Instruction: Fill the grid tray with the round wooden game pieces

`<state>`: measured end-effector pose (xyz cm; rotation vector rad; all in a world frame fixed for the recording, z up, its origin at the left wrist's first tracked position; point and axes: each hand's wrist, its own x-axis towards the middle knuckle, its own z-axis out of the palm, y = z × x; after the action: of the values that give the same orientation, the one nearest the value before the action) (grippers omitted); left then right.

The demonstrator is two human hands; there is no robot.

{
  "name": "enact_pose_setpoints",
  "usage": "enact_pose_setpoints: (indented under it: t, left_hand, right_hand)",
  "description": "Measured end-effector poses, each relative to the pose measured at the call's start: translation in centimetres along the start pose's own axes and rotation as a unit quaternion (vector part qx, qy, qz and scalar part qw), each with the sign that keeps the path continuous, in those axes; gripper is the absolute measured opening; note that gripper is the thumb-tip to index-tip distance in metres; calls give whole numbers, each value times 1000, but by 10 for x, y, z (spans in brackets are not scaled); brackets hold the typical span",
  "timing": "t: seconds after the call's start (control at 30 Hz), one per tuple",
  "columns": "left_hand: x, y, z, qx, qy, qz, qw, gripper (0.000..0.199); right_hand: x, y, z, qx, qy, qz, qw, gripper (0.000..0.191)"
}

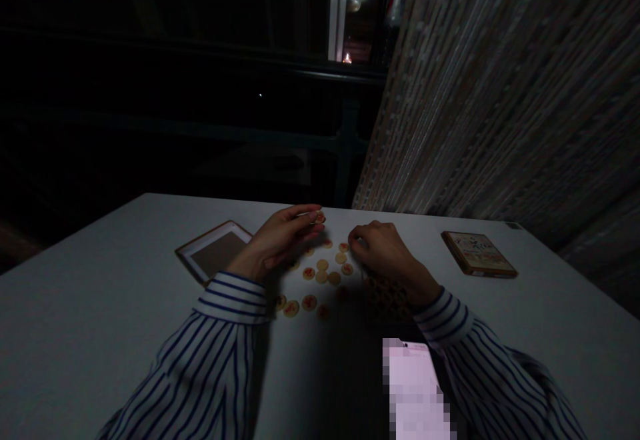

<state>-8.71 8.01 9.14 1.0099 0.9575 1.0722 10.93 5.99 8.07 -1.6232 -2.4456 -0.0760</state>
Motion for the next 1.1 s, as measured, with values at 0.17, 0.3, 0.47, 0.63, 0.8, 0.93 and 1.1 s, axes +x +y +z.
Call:
enact_pose_setpoints:
  t: [0.17, 0.3, 0.47, 0.63, 0.8, 0.93, 1.1]
  left_hand:
    - [2, 1, -3, -11, 10, 3, 1000, 22]
    - [2, 1, -4, -13, 10, 1, 1000, 22]
    - [2, 1, -4, -6, 3, 4, 1000, 22]
    - [2, 0, -3, -6, 8, 1, 1000, 20]
    - [1, 0, 0, -2, -2, -8, 1000, 17]
    - [0, 1, 1, 23, -2, -7, 1000, 14]
    - [-3, 3, 2, 49, 4, -19, 999, 14]
  right_hand:
    - [0, 1, 2, -2, 6, -2, 1000, 31]
    - [0, 2, 4, -2, 14, -7, 1000, 31]
    - [0, 2, 3, -2, 9, -7, 1000, 31]
    - [0, 0, 0, -5, 4, -1, 1000, 30]
    - [1, -2, -2, 16, 23, -11, 1000, 29]
    - [1, -2, -2, 46, 54, -22, 997, 28]
    - [0, -7, 2, 94, 106, -48, 989, 28]
